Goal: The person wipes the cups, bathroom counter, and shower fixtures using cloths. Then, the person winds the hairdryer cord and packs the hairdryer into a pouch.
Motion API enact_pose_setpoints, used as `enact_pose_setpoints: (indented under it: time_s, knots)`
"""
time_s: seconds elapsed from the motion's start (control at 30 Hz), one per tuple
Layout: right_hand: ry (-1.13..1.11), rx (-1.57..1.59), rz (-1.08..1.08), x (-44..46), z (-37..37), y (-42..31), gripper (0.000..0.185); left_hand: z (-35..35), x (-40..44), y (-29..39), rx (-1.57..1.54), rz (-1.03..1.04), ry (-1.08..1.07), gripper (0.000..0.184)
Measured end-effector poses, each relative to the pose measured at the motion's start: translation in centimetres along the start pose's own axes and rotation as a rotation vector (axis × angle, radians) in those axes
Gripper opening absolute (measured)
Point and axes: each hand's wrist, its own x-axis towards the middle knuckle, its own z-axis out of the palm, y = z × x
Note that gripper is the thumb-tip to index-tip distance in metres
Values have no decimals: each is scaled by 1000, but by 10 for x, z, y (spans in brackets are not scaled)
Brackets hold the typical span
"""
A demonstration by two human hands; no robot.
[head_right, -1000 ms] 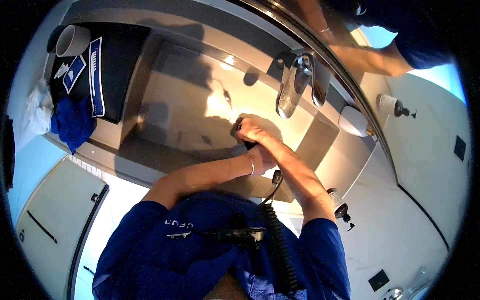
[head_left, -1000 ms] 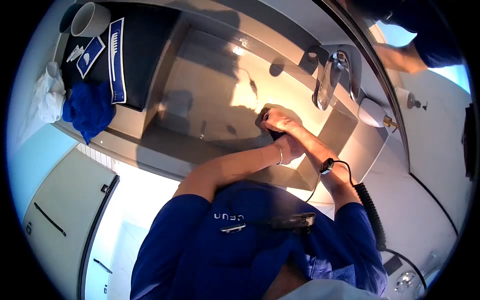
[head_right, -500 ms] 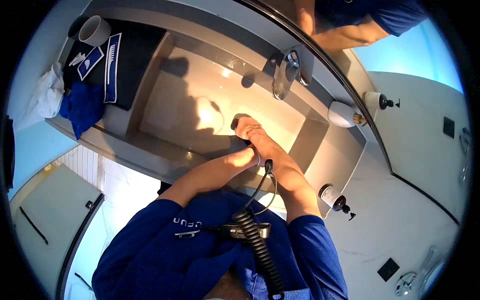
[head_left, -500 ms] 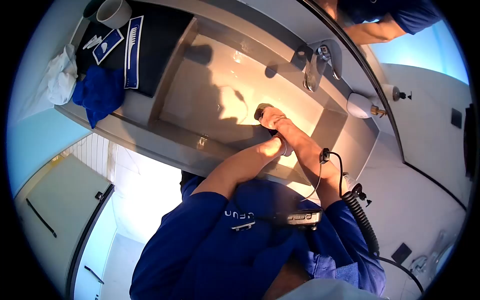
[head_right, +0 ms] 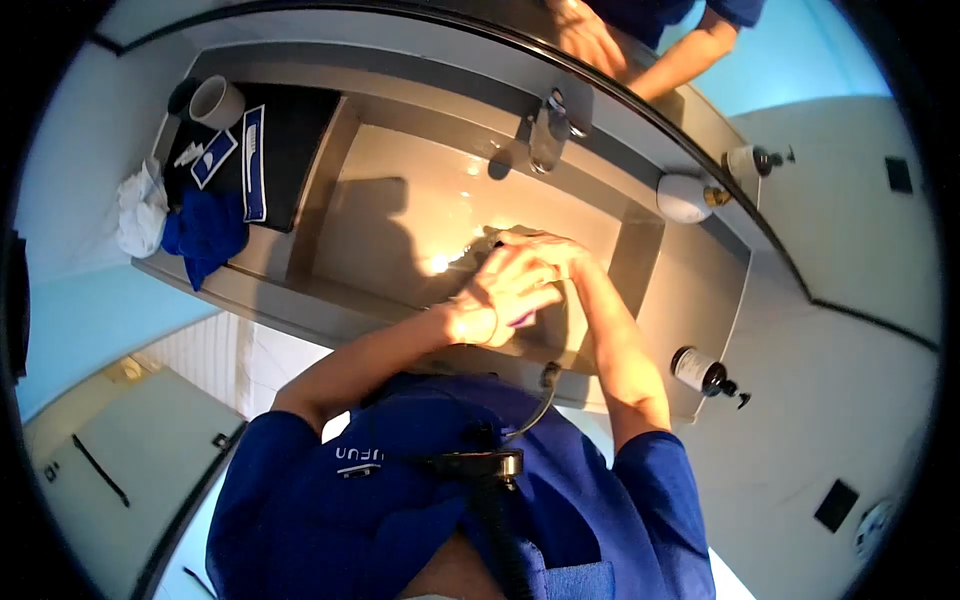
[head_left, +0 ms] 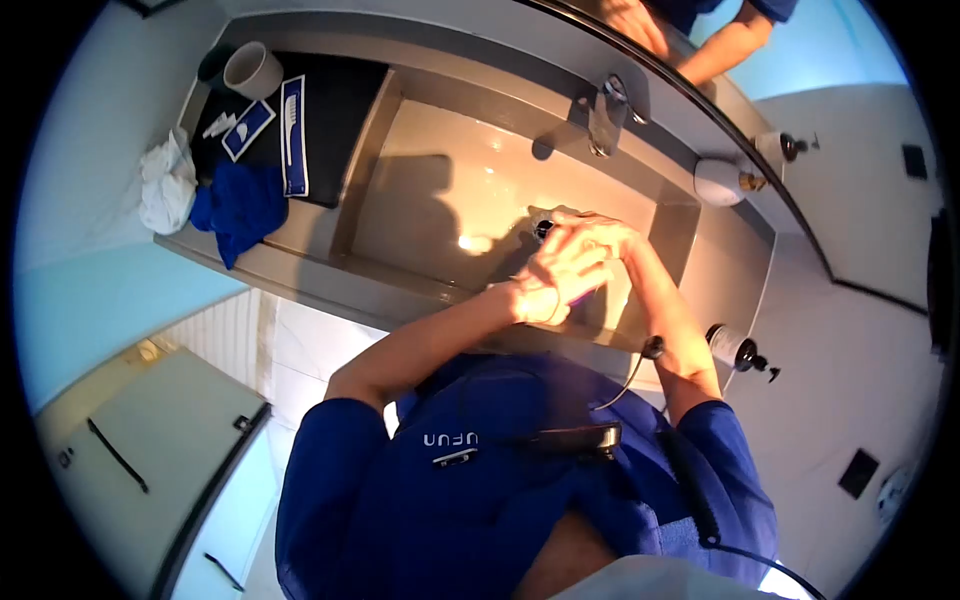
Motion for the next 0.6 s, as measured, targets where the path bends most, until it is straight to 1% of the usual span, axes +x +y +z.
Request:
enact_pose_setpoints:
  time_s: [0.03,0.07,0.1,0.13,0.17,0.2,0.23,0.27,0.3,0.33,0.37,0.4,0.43,0.47,0.5,0.53,0.57,0.6]
  knots:
    - [37,195,-51,-12,8,5,44,-7,-10,4,17,-178,77,61]
    - [71,386,-106,-21,16,8,35,0,-33,-12,-266,-291,266,59]
    - [56,498,-274,-22,15,22,29,-21,-36,-8,-379,-521,288,57]
    - [43,610,-437,-32,28,22,25,-30,-42,-10,-503,-700,375,54]
    - [108,853,-519,-44,43,23,30,-34,-50,-21,-500,-833,424,47]
    - [34,913,-563,-46,39,38,40,-35,-52,-25,-841,-1017,544,37]
    - [-100,869,-632,-15,13,85,43,-40,-52,-33,-1232,-1045,639,36]
    - [-165,850,-676,-9,11,96,45,-44,-50,-37,-1632,-1055,725,35]
    - [-230,831,-718,-2,10,107,47,-46,-48,-34,-1930,-1119,745,39]
    - [5,661,-616,-35,37,70,49,-46,-48,-32,-1914,-1123,726,39]
    - [235,490,-505,-54,52,48,51,-46,-50,-31,-2146,-880,505,42]
    - [421,460,-474,-44,50,59,54,-46,-51,-28,-2344,-622,266,46]
    - [391,561,-551,-45,50,61,56,-49,-45,-16,-2203,-719,258,54]
    - [362,662,-628,-46,50,62,58,-51,-38,-1,-2192,-733,241,54]
    - [339,781,-625,-56,54,57,62,-57,-23,19,-2054,-849,288,55]
    - [346,798,-641,-60,61,57,62,-61,-12,28,-1910,-952,327,57]
    - [273,570,-672,-64,69,58,64,-41,-33,-5,-2110,-588,87,64]
    - [206,342,-692,-68,75,55,67,-42,-23,1,-2104,-593,53,64]
